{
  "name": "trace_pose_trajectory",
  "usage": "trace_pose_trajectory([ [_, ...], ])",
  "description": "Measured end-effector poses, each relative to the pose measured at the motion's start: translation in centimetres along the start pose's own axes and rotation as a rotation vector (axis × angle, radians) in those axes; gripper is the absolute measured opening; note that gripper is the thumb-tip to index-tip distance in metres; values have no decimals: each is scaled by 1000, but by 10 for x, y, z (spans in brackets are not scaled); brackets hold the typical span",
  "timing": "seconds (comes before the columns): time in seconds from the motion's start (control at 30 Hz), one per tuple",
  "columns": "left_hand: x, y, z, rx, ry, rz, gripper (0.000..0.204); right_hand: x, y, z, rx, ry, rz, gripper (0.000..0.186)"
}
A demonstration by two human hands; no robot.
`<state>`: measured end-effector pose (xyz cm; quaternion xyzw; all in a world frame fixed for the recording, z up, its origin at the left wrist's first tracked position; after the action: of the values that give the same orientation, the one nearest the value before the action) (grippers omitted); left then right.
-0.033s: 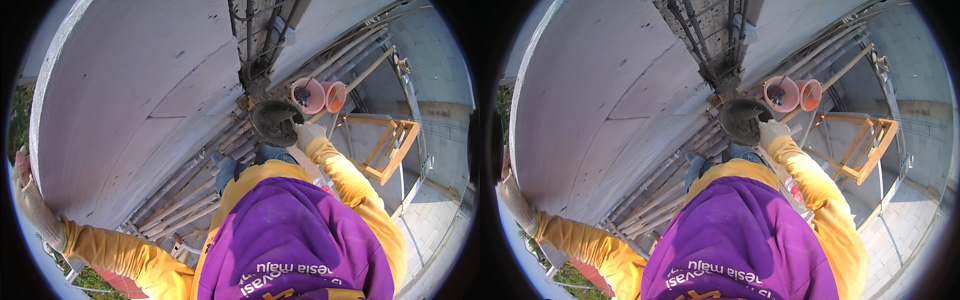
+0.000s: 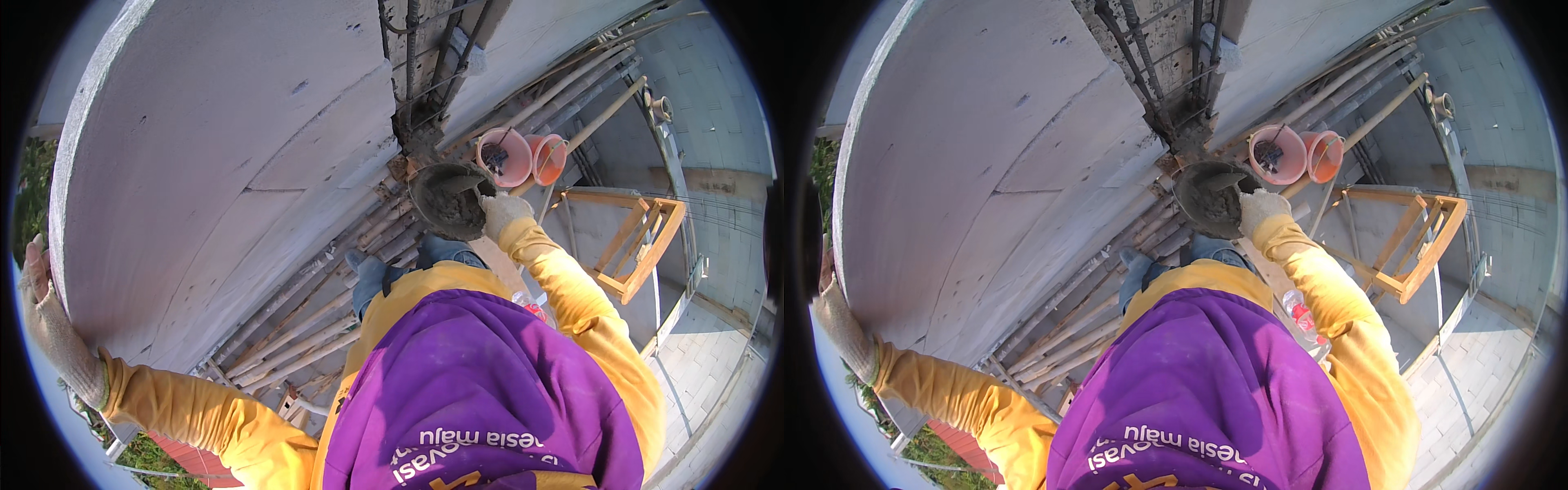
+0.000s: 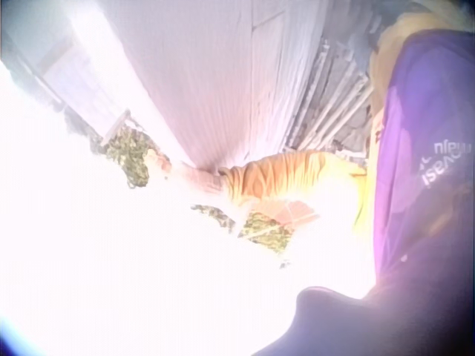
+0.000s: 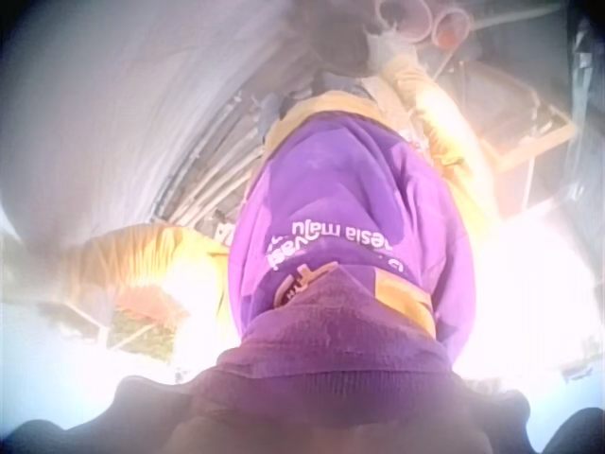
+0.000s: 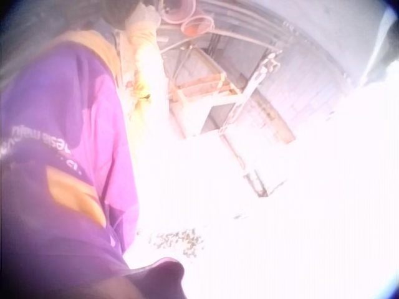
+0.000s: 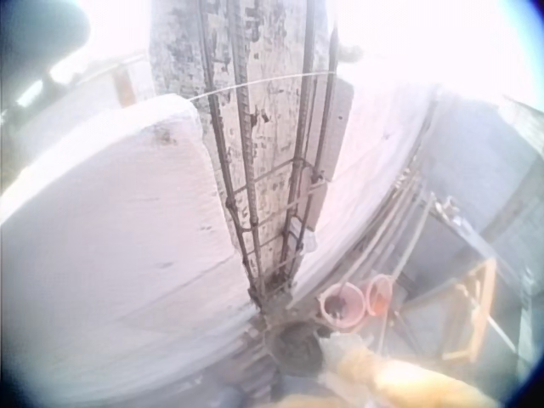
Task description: The person scoops mortar from a bucket using a trowel and applies it to the top edge of a block wall, spreading it along the surface while standing on an elevated structure.
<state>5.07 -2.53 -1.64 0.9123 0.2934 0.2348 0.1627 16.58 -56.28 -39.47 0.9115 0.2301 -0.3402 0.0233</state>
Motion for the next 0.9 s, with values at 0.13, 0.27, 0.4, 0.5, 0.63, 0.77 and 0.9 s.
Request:
trace_pose_trajectory([
  [0.13, 3, 6, 2, -12, 21, 29, 74, 56, -13, 3, -72, 39, -85, 30],
  [0.27, 3, 2, 1, -5, 45, 29, 71, 69, -22, 35, -168, -58, -225, 28],
  [0.4, -3, 4, 2, -6, 56, 29, 68, 49, 1, 62, -158, -192, -162, 34],
  [0.5, -4, 4, 4, -5, 67, 27, 65, 1, 16, 35, -68, -164, -139, 41],
  [0.63, -2, 8, 3, -5, 99, 32, 62, -39, 34, 27, 28, 100, -305, 43],
  [0.77, 2, 10, -2, 7, 179, 72, 59, -48, 70, 64, 65, 168, -220, 40],
  [0.9, -28, 29, -9, 79, 576, 157, 49, -43, 109, 103, 246, -95, 39, 38],
])
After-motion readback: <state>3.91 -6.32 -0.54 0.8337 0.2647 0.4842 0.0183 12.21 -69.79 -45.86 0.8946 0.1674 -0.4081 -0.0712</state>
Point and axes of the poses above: each hand's wrist, its own x-axis towards the middle knuckle, its own z-axis out of the palm, y = z × x, the point moved 3 cm from there along x, towards the middle knuckle, and after that the axes turned 9 degrees about -z, right-handed, at the moved point
